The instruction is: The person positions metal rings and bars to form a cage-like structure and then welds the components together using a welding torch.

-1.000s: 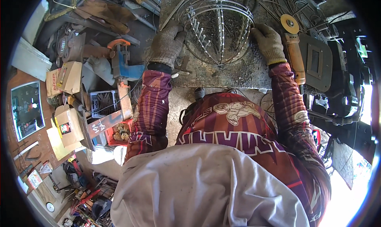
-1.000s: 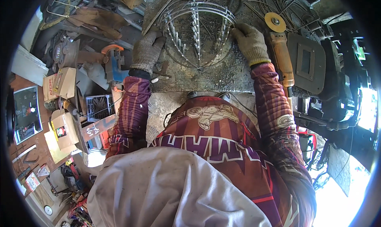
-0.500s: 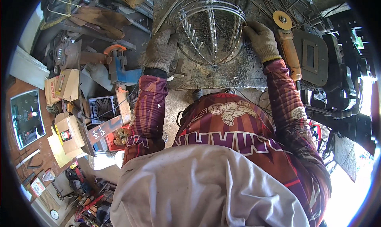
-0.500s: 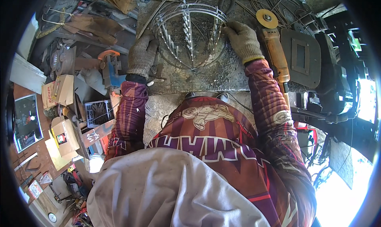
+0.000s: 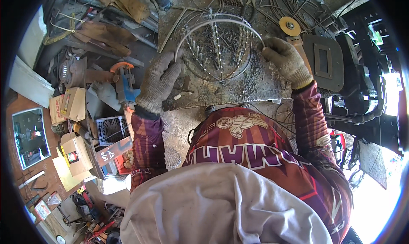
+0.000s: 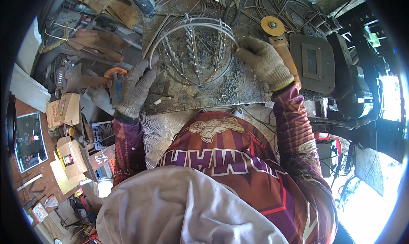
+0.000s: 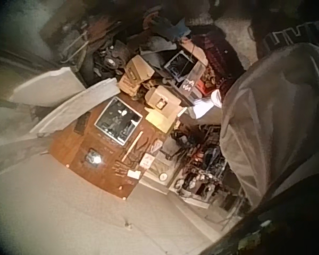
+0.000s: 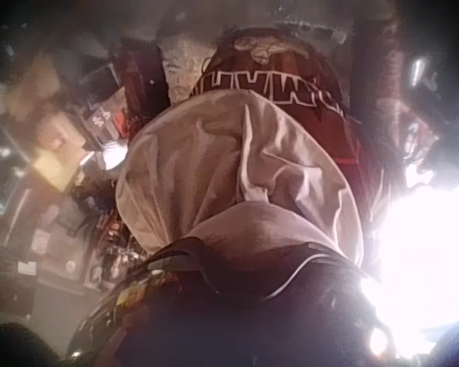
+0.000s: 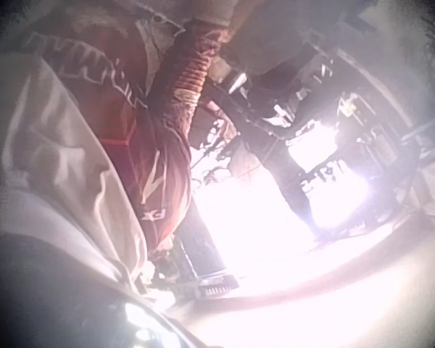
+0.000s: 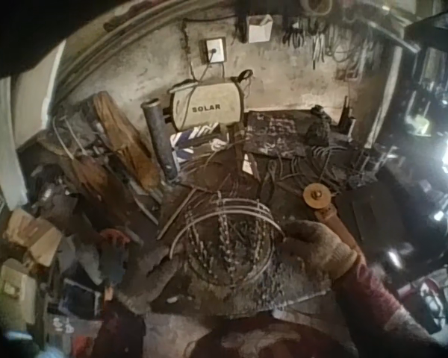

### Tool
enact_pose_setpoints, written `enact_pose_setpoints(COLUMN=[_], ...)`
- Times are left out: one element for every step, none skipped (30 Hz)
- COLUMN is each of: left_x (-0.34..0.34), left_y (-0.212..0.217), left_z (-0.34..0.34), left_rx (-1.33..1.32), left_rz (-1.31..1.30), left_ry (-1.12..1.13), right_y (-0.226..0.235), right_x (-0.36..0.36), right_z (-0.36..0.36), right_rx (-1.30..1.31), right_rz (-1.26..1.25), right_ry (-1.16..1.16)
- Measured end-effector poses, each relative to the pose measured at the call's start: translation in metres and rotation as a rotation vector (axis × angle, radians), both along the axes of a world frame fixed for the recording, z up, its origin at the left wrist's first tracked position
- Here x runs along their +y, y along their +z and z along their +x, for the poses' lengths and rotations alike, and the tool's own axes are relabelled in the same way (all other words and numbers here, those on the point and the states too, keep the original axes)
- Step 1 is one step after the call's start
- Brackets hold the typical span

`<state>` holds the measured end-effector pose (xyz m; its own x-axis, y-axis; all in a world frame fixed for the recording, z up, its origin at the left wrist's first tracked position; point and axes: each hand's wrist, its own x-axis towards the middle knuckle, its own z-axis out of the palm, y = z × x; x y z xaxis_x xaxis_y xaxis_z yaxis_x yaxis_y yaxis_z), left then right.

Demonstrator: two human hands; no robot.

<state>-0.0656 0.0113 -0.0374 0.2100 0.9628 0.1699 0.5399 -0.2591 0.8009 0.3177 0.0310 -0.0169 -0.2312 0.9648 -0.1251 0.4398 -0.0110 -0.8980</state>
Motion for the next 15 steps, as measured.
enact_pose_setpoints(left_x=[-0.003, -0.007, -0.013, -0.017, -0.019, -0.021, -0.024, -0.027, -0.03, -0.032, -0.033, -0.032, -0.032, -0.033, -0.035], left_y=[0.001, 0.007, 0.016, 0.024, 0.032, 0.037, 0.039, 0.043, 0.049, 0.053, 0.053, 0.053, 0.054, 0.056, 0.059], left_z=[0.001, 0.004, 0.005, 0.008, 0.011, 0.015, 0.018, 0.02, 0.022, 0.024, 0.023, 0.02, 0.019, 0.019, 0.02], left_rx=[-0.129, -0.253, -0.193, -0.189, -0.228, -0.266, -0.371, -0.367, -0.38, -0.391, -0.387, -0.294, -0.2, -0.197, -0.377], left_rz=[-0.02, -0.042, -0.075, -0.067, -0.174, -0.282, -0.336, -0.331, -0.348, -0.367, -0.364, -0.318, -0.271, -0.267, -0.394], left_ry=[-0.043, -0.084, -0.073, -0.079, -0.092, -0.106, -0.098, -0.105, -0.088, -0.072, -0.081, -0.075, -0.068, -0.076, -0.096], right_y=[0.0, 0.004, 0.009, 0.014, 0.024, 0.025, 0.025, 0.026, 0.029, 0.031, 0.033, 0.034, 0.035, 0.039, 0.047], right_x=[-0.005, -0.009, -0.014, -0.019, -0.025, -0.029, -0.033, -0.037, -0.04, -0.042, -0.045, -0.048, -0.054, -0.056, -0.056], right_z=[0.004, 0.004, 0.004, 0.003, 0.003, 0.004, 0.005, 0.006, 0.007, 0.007, 0.007, 0.008, 0.007, 0.009, 0.011], right_rx=[0.063, 0.066, 0.187, 0.309, 0.429, 0.432, 0.552, 0.671, 0.684, 0.688, 0.747, 0.806, 0.81, 0.813, 0.845], right_rz=[-0.013, -0.003, -0.046, -0.089, -0.229, -0.219, -0.287, -0.355, -0.378, -0.371, -0.369, -0.366, -0.359, -0.352, -0.414], right_ry=[0.018, 0.013, 0.043, 0.076, 0.157, 0.154, 0.162, 0.172, 0.123, 0.117, 0.174, 0.232, 0.176, 0.171, 0.15])
